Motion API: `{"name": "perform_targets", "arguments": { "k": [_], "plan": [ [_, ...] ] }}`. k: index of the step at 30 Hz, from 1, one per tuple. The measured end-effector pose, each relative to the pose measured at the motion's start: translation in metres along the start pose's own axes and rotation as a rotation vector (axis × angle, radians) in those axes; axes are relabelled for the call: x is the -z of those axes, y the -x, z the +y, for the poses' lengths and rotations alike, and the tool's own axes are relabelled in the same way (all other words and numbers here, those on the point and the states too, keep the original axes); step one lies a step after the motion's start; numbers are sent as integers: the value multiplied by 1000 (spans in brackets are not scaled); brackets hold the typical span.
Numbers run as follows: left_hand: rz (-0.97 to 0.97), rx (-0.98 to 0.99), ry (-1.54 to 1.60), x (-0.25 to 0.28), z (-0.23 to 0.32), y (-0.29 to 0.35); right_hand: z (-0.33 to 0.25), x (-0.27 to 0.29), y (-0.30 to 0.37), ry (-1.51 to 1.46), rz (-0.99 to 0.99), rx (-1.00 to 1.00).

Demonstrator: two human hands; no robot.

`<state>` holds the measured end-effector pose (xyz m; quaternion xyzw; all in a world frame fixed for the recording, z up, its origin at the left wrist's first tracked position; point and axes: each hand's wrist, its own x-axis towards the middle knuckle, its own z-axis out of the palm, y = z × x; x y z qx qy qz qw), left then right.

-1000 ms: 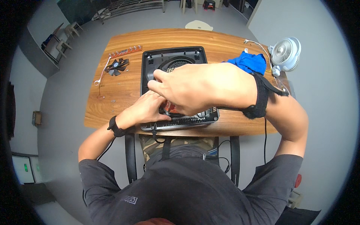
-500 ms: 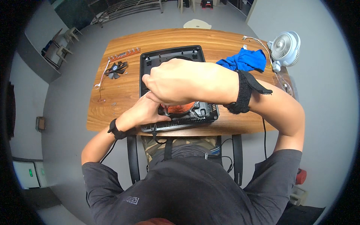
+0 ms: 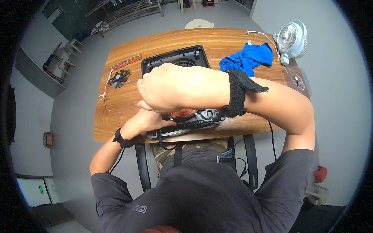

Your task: The person wipes the underside of a black plastic device with a blue cloth, then flips it over to access the interior. They place a copper heatsink and a circuit board inside, then use a screwdriver to fasten screws securing the components.

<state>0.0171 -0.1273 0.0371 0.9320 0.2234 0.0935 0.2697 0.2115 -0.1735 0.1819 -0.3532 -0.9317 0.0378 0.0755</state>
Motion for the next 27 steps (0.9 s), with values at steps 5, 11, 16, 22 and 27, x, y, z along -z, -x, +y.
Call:
{"name": "perform_targets", "arguments": {
  "k": [5,11,16,22,27],
  "plan": [
    [112,-46,29,1,1,0,10,-7,3,67,29,121],
    [-76,21,-18,4,4,-1,5,-5,4,-37,10,63],
    [-17,4,19,0,0,-5,-3,4,3,74,-138,-81],
    [-22,35,-58,0,-6,0,7,8,10,-65,-104,25],
    [-104,69,-65,6,5,-3,12,-4,7,19,-47,86]
  ]
}}
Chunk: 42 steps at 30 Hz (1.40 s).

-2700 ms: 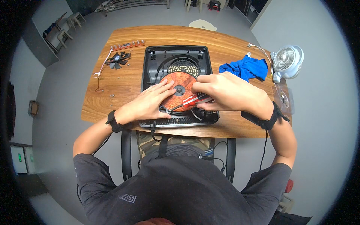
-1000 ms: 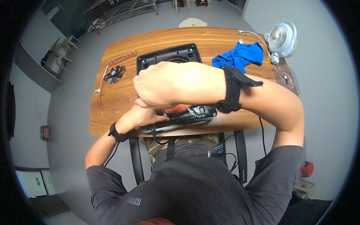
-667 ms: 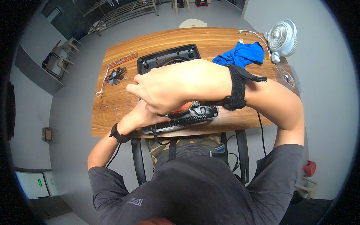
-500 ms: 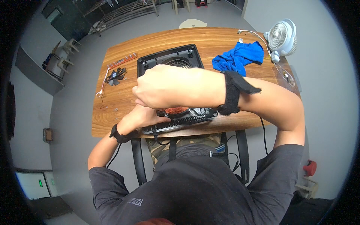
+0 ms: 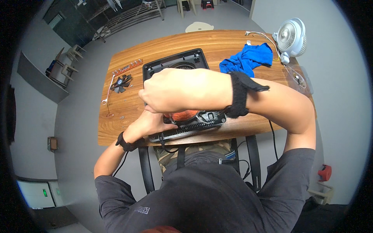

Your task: The person wipes the underside of a black plastic device with a blue cloth, then flips it over to access the interior. They place a copper heatsink and a circuit board inside, then use a screwdriver to fasten screws securing the components.

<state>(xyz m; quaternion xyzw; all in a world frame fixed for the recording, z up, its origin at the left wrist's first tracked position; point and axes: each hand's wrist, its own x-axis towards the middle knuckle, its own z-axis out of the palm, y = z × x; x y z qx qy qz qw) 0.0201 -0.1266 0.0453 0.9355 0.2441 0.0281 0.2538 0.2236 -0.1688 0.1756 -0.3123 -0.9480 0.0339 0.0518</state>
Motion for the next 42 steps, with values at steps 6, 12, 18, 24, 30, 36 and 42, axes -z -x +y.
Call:
{"name": "perform_targets", "arguments": {
  "k": [6,12,18,24,30,36,42],
  "plan": [
    [101,-62,103,-9,-8,1,-16,8,-2,46,4,-151],
    [53,-47,103,-3,-2,1,-10,12,9,-51,55,-1],
    [81,-109,216,-2,-1,4,-21,5,-4,22,-49,-66],
    [185,-128,198,-1,9,-2,-20,12,10,-38,124,47],
    [87,-91,84,-1,1,4,-20,14,4,93,-64,38],
    [129,2,221,9,19,0,-17,0,13,26,127,-56],
    [92,9,162,-8,-1,5,-16,14,11,-123,-28,78]
  ]
}}
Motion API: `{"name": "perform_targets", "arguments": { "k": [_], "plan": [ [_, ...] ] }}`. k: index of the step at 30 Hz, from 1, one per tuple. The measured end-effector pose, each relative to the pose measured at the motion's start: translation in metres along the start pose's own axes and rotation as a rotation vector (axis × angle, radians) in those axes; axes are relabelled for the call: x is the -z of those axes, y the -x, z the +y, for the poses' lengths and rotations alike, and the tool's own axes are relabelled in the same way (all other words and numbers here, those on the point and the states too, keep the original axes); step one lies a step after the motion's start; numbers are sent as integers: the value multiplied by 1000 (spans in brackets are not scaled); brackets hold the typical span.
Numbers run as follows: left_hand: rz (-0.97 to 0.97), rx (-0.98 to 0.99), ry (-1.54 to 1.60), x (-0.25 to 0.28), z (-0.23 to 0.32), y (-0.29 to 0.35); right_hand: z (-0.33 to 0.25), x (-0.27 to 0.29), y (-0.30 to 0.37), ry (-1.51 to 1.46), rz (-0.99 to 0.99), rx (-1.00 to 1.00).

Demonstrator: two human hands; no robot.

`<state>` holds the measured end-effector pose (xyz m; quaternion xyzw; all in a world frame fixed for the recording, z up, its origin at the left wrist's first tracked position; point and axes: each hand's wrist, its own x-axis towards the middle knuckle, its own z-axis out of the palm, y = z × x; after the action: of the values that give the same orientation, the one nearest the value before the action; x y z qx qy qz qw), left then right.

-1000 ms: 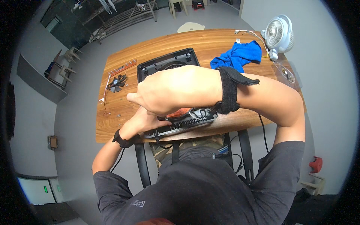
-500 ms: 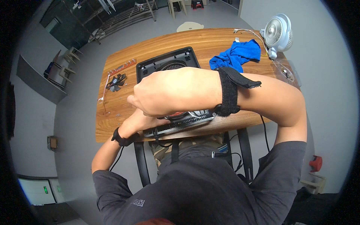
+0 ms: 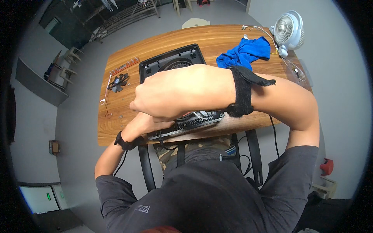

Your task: The person wipes the underside of a black plastic device with a blue cloth, then flips it over to access the interior. They place a copper heatsink and a circuit board inside, then use a screwdriver to fasten screws securing the components.

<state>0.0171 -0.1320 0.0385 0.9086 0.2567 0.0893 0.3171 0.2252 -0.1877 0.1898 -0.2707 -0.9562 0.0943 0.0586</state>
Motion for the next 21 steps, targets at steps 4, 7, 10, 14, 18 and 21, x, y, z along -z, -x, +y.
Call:
{"name": "perform_targets", "arguments": {
  "k": [4,7,10,14,18,21],
  "plan": [
    [57,-200,-83,-9,-22,1,6,-14,-3,141,91,24],
    [-22,-51,-130,-3,-7,-1,9,-18,-8,172,86,-5],
    [94,-103,110,3,-1,-3,2,-10,-6,108,57,-49],
    [103,-78,-60,-6,-7,-4,2,5,1,70,-38,-12],
    [2,-44,-82,-1,-7,-4,2,0,3,-20,-6,-37],
    [63,-155,-9,7,6,-2,-5,-5,-4,7,-23,-64]
  ]
}}
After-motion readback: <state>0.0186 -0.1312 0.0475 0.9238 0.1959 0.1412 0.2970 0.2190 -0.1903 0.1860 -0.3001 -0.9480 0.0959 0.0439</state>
